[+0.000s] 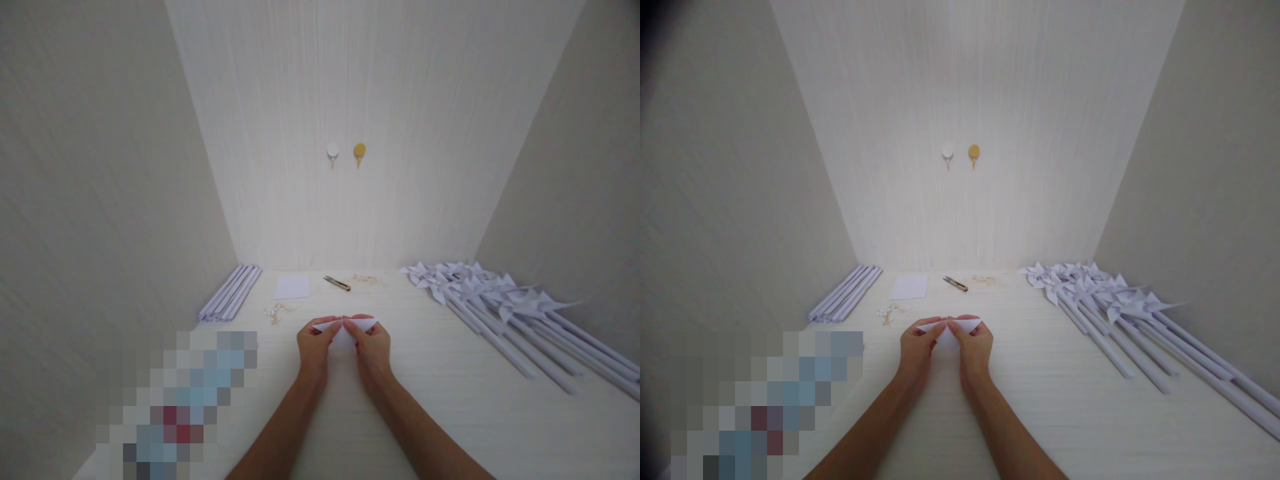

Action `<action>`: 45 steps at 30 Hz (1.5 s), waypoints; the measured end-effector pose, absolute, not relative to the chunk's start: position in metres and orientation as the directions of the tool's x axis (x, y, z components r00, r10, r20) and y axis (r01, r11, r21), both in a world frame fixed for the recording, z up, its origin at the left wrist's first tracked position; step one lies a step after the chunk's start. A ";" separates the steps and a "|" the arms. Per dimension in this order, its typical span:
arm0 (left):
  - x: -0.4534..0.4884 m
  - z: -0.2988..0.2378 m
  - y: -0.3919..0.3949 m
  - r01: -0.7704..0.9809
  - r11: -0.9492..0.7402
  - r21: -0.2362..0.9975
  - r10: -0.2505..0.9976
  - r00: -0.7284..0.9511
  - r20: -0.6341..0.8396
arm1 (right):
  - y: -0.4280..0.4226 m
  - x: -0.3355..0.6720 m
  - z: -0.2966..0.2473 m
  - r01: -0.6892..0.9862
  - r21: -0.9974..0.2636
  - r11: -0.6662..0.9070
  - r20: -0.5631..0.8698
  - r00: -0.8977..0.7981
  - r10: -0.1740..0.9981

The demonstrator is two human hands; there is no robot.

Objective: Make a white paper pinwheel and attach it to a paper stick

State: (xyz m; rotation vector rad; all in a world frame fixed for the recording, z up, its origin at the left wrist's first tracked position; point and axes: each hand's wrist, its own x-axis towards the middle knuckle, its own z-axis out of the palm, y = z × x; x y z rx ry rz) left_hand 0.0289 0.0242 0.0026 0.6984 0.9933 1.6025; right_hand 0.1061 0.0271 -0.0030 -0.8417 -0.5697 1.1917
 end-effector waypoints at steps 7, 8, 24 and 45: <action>0.030 0.004 0.025 -0.482 -0.090 0.871 0.957 -0.285 -0.059 | 0.029 0.105 -0.006 -0.594 -0.790 0.153 -0.029 0.286 0.958; 0.030 0.004 0.025 -0.484 -0.088 0.871 0.956 -0.286 -0.061 | 0.029 0.105 -0.006 -0.603 -0.783 0.154 -0.026 0.278 0.960; 0.027 0.002 0.028 -0.545 -0.116 0.830 0.955 -0.291 -0.057 | 0.029 0.109 0.002 -0.755 -0.651 0.075 -0.084 0.170 0.982; 0.025 0.001 0.029 -0.532 -0.110 0.840 0.933 -0.347 -0.097 | 0.029 0.113 0.004 -0.734 -0.667 0.127 -0.072 0.234 0.970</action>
